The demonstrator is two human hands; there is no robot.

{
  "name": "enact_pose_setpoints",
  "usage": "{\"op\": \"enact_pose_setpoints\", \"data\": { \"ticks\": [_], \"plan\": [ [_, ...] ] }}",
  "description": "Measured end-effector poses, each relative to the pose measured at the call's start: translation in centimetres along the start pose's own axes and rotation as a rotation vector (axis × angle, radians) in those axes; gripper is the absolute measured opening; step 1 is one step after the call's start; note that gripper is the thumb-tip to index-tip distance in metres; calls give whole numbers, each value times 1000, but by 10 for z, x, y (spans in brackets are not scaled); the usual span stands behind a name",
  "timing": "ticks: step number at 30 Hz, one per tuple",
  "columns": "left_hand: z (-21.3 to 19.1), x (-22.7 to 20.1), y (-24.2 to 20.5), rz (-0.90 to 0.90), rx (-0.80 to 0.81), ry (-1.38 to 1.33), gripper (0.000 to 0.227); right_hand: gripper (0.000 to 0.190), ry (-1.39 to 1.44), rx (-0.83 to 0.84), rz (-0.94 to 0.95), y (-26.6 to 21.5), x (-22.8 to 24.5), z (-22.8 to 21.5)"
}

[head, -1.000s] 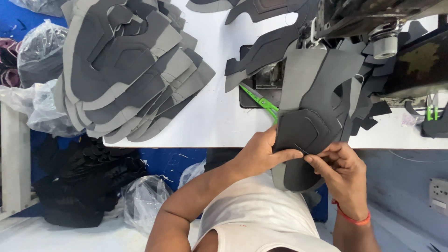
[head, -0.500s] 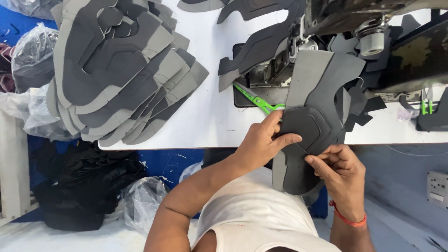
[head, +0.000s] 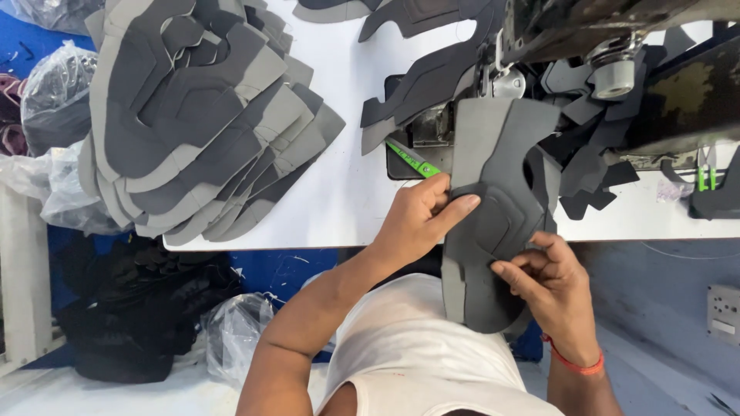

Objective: The person aligns gray and black shoe parts under a sewing machine and sews them together. They then use green scissors to trim the excess thread and place the finished piece aside before repeating the process with another set of parts.

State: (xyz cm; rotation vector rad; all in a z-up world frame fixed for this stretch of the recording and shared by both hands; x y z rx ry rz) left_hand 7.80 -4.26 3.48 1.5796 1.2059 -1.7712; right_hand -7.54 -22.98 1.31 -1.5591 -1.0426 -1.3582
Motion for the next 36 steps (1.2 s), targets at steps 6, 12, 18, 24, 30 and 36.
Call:
{"op": "enact_pose_setpoints", "data": {
  "ticks": [6,12,18,24,30,36],
  "plan": [
    [-2,8,2,-65,24,-72,46,49,-26,25,53,-4,-7,0],
    [-7,-3,17,-48,8,-40,48,46,-10,27,11,16,3,3],
    [-8,-4,22,-75,-5,-26,47,45,65,46,29,21,-1,4],
    [-10,-11,26,-74,2,-32,39,46,31,47,30,25,2,6],
    [-11,-16,41,-68,-37,-1,44,48,98,33,37,42,7,3],
    [-16,-28,56,-59,-45,-53,32,52,81,52,35,62,19,6]
  ]
}}
Point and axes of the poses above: each hand's wrist, its own y-axis towards the middle knuckle, its own z-axis out of the palm, x = y × z, the point moved 4 cm from there along y, towards the middle knuckle, and after that the axes turned 13 degrees about -z, right-handed, at the moved point
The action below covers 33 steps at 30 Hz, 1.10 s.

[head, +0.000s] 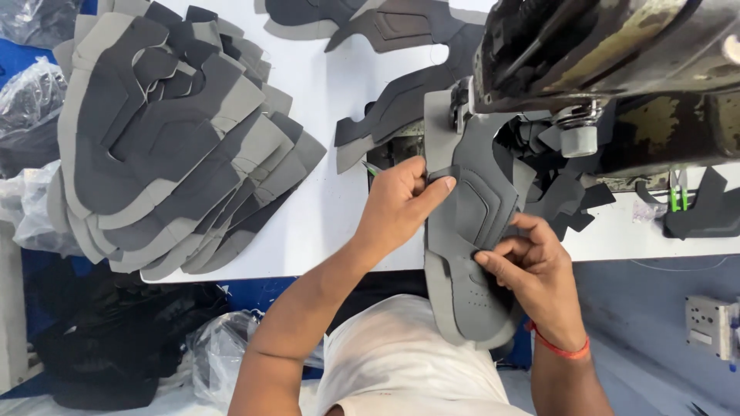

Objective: The person aligns gray and black shoe parts under a sewing machine and sews them together. They then use green scissors to trim the excess thread and place the finished piece aside before repeating the process with another set of parts.

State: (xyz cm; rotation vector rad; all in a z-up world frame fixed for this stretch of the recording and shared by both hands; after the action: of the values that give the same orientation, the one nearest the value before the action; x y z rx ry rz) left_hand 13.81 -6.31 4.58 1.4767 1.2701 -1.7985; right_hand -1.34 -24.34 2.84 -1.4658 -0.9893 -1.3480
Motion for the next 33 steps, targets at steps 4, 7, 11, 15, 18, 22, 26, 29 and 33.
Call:
{"op": "enact_pose_setpoints", "data": {
  "ticks": [4,7,11,15,18,22,26,29,33],
  "plan": [
    [-3,-9,10,-23,-6,-14,26,57,-3,-5,5,12,7,1],
    [-5,-11,20,-44,-34,46,30,66,7,-18,-19,23,16,1],
    [-7,-14,32,11,-68,94,32,72,-18,4,-40,37,32,3],
    [-8,-13,42,24,-83,88,33,73,-61,41,-48,50,40,4],
    [-5,-20,31,2,-130,166,36,72,-45,74,-65,53,41,0],
    [-3,-28,17,-35,-98,245,40,71,-54,82,-75,60,40,-3],
    [-2,-20,22,-84,-25,219,42,69,-31,96,-65,65,39,-2],
    [-2,-20,28,-62,-23,191,40,68,-34,80,-72,69,43,0],
    [-5,-29,36,-21,-27,169,37,68,-78,74,-82,81,55,2]
  ]
}}
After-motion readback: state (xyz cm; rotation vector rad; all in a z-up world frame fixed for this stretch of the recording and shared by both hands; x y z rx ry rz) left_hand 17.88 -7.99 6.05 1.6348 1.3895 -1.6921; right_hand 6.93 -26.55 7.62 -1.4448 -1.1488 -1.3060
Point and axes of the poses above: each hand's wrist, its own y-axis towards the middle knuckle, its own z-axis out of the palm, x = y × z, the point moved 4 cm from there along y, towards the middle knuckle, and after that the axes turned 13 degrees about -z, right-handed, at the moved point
